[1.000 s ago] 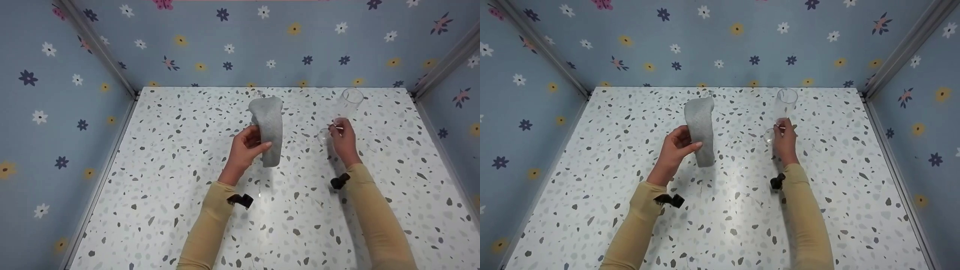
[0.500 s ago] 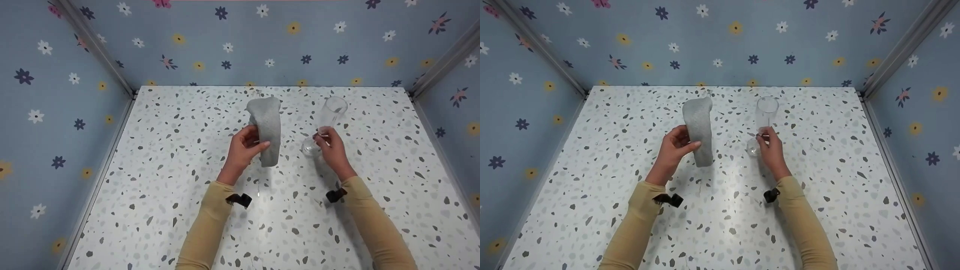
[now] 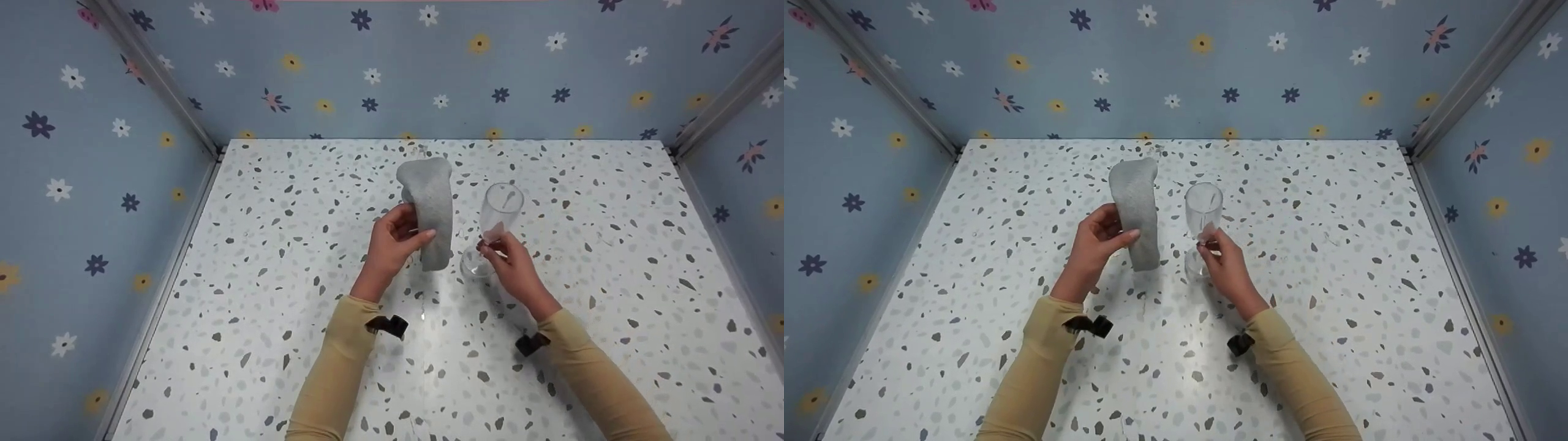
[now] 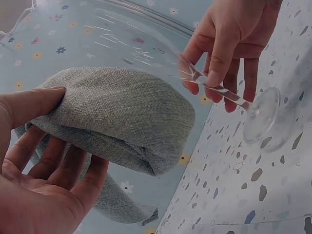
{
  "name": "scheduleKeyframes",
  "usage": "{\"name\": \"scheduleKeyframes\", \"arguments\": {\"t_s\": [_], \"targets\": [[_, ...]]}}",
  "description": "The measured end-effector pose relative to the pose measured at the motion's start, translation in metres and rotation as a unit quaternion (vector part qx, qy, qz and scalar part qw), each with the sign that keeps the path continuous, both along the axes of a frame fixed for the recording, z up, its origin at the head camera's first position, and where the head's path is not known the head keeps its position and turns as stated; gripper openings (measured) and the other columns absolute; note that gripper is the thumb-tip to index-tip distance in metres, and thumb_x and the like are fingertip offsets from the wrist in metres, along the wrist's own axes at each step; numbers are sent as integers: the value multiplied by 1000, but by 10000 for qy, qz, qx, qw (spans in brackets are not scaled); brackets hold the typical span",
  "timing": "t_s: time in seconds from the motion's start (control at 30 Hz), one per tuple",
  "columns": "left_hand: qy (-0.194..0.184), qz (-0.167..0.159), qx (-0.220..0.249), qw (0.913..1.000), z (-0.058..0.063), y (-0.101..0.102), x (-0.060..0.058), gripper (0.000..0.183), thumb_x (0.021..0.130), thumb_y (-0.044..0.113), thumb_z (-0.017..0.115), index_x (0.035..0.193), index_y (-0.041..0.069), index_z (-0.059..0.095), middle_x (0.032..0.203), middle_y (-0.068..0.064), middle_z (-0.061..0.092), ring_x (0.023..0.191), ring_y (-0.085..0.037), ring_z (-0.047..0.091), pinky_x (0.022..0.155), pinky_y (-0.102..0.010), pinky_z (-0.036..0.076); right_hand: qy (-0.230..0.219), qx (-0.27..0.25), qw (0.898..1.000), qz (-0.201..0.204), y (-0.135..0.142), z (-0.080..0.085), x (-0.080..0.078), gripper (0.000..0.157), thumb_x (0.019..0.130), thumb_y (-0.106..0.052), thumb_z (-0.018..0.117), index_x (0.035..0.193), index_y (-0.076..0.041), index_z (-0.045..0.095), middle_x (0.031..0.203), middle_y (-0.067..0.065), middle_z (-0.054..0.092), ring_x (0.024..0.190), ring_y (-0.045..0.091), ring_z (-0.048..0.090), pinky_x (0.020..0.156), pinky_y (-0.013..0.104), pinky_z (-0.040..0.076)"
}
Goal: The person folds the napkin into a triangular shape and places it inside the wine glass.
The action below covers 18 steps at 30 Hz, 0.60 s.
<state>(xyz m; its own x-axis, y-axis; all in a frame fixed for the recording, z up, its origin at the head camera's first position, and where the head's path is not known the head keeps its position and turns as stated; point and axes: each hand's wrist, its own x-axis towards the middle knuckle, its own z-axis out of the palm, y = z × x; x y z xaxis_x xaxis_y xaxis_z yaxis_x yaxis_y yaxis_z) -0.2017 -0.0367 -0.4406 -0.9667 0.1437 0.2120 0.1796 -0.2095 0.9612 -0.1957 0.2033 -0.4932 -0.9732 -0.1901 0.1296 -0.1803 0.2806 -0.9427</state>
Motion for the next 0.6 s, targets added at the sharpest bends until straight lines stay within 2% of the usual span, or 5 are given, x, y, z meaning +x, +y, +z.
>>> {"name": "scheduleKeyframes", "arguments": {"t_s": [0.2,0.23,0.37,0.6], "targets": [[121,140,29,9998,-23,0,-12,38,79,0,76,114,-5,59,103,-15,63,97,-29,61,86,-40,51,-116,-79,9997,217,-17,-2,19,19,94,4,55,112,10,52,108,23,60,105,34,59,87,29,50],[131,149,7,9998,-23,0,-12,38,80,-1,76,114,-6,59,104,-16,63,97,-29,61,87,-41,51,-107,-91,9996,253,-19,-2,23,19,94,4,55,112,10,53,107,23,61,105,34,60,87,30,51],[83,191,-106,9997,-20,-1,-10,39,81,-2,74,116,-7,59,107,-16,62,100,-30,60,89,-43,49,-84,-157,9988,452,-28,-3,35,18,94,4,56,111,10,54,106,23,61,103,34,60,86,32,52],[-21,184,-195,9996,1,0,0,38,80,-7,71,115,-12,57,108,-20,62,101,-34,60,90,-45,49,274,-113,9970,715,-41,-6,52,21,91,8,57,112,8,55,108,20,61,102,35,61,84,36,53]]}}
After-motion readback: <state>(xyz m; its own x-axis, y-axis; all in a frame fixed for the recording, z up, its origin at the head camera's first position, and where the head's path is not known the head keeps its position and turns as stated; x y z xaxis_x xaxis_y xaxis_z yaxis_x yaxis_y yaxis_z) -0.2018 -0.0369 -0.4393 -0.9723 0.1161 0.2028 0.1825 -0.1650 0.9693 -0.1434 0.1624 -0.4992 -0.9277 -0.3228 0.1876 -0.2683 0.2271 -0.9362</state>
